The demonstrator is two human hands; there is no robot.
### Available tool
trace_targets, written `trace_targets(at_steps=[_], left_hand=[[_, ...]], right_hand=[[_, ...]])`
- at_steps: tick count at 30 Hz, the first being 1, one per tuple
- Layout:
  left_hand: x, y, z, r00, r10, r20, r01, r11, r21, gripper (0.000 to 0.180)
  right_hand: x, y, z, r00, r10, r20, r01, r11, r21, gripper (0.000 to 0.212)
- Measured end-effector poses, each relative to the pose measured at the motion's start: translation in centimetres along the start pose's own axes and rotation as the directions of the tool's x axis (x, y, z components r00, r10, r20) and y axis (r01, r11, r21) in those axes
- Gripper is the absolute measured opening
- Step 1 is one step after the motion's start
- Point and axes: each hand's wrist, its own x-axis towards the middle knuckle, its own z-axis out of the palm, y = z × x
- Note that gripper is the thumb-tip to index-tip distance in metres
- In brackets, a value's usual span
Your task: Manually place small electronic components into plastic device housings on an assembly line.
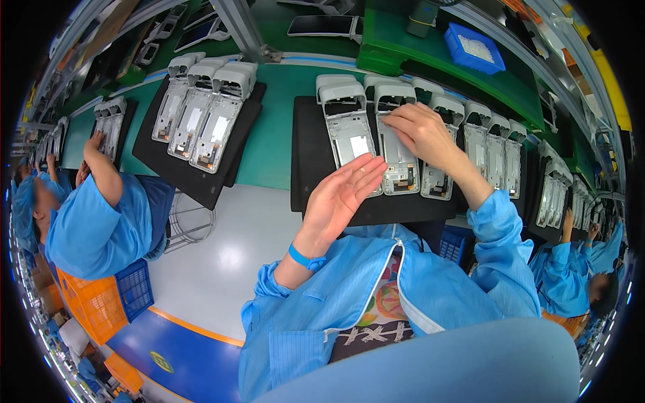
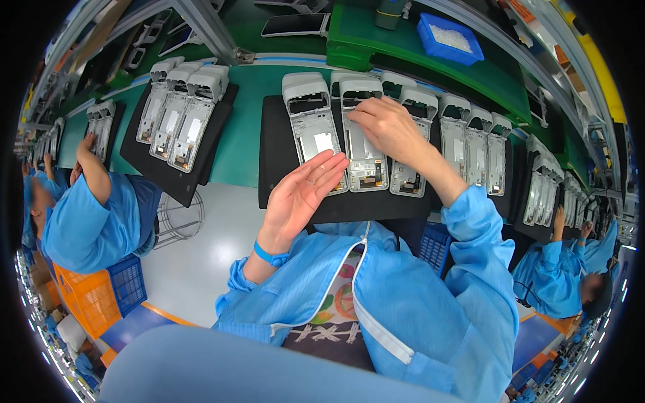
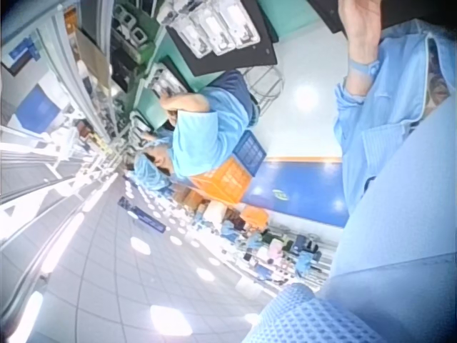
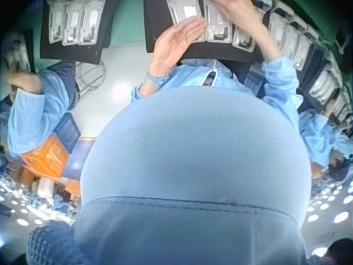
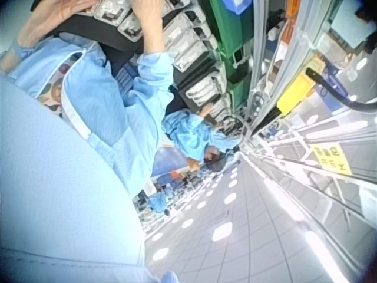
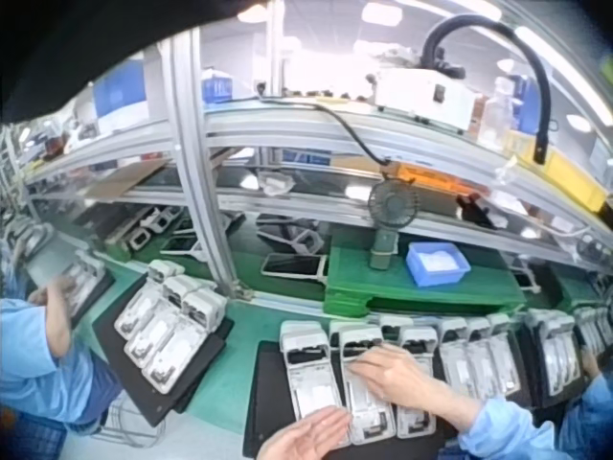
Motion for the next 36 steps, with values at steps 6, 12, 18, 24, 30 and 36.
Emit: trace_targets(at_steps=[6,12,18,24,30,36], left_hand=[[0.3,-0.3,-0.7,0.998,-0.056,0.037,0.057,0.998,-0.041,0.049],[0.4,-0.5,-1.3,0.996,-0.083,0.024,0.082,0.997,0.011,0.045],[-0.1,-0.5,-1.8,0.996,-0.083,0.009,0.083,0.996,0.011,0.045],[-1.1,0.8,-2.0,0.999,-0.048,0.017,0.047,0.998,0.035,0.051],[-2.3,2.5,-2.1,0.997,0.048,-0.054,-0.047,0.999,0.018,0.055],[-4.5,3.6,-3.5,0.983,0.128,-0.128,-0.127,0.992,0.015,0.053]], right_hand=[[0.4,-4.6,-1.2,0.998,-0.008,-0.062,0.031,0.925,0.379,0.025],[1.3,-5.1,-1.5,0.955,-0.277,0.106,0.236,0.925,0.299,0.023],[1.4,-5.3,-1.4,0.891,-0.391,0.230,0.360,0.918,0.165,0.017],[2.8,-5.8,-0.7,0.931,-0.333,0.153,0.299,0.931,0.208,0.015],[5.4,-3.0,4.0,0.978,-0.108,-0.179,0.129,0.985,0.111,0.015],[6.3,-2.0,6.8,0.951,-0.216,-0.219,0.214,0.976,-0.033,0.014]])
